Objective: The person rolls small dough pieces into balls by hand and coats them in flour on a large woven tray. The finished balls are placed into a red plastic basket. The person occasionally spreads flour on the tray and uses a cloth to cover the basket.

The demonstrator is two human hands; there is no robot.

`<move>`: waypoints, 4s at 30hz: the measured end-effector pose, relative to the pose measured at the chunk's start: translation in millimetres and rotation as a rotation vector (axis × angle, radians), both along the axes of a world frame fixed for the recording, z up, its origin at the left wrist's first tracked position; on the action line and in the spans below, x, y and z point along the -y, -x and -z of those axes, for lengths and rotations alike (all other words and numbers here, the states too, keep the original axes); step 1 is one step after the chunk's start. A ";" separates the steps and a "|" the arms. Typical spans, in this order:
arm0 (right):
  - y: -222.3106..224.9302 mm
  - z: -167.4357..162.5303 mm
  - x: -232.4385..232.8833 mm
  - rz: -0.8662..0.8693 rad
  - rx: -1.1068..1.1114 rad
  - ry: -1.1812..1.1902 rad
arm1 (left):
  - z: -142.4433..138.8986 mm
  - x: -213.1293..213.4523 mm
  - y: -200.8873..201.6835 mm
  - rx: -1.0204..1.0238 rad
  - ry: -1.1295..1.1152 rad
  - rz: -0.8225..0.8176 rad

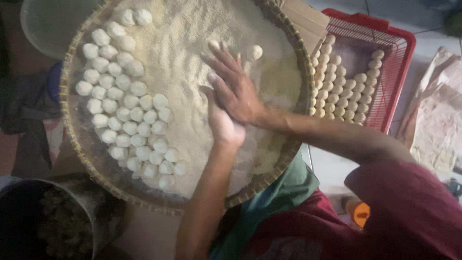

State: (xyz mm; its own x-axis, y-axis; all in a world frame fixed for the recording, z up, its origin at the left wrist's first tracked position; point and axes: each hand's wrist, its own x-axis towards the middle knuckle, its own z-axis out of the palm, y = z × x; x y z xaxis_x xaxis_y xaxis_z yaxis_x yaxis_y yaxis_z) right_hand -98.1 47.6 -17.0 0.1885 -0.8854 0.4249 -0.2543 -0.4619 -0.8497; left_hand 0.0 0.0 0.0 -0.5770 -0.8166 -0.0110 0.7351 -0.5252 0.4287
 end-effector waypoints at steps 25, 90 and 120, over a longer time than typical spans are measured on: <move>230.5 -3.7 -114.4 0.969 0.001 -0.219 | 12.0 -1.0 76.0 1.312 1.278 -0.287; -3.3 -92.3 -43.2 0.265 0.003 -0.226 | -36.6 -61.3 1.0 -0.137 0.013 -0.040; 333.8 80.0 -72.5 0.758 -0.959 -0.781 | -61.1 -34.0 -32.5 0.597 0.149 -0.243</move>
State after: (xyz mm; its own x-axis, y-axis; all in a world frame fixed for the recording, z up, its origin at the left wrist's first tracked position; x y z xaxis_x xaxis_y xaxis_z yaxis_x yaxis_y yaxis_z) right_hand -432.0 120.1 -97.0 -0.4921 -0.8418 -0.2217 -0.8269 0.5317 -0.1831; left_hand 32.5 34.0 61.1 -0.3056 -0.9405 -0.1486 0.4393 -0.2777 0.8544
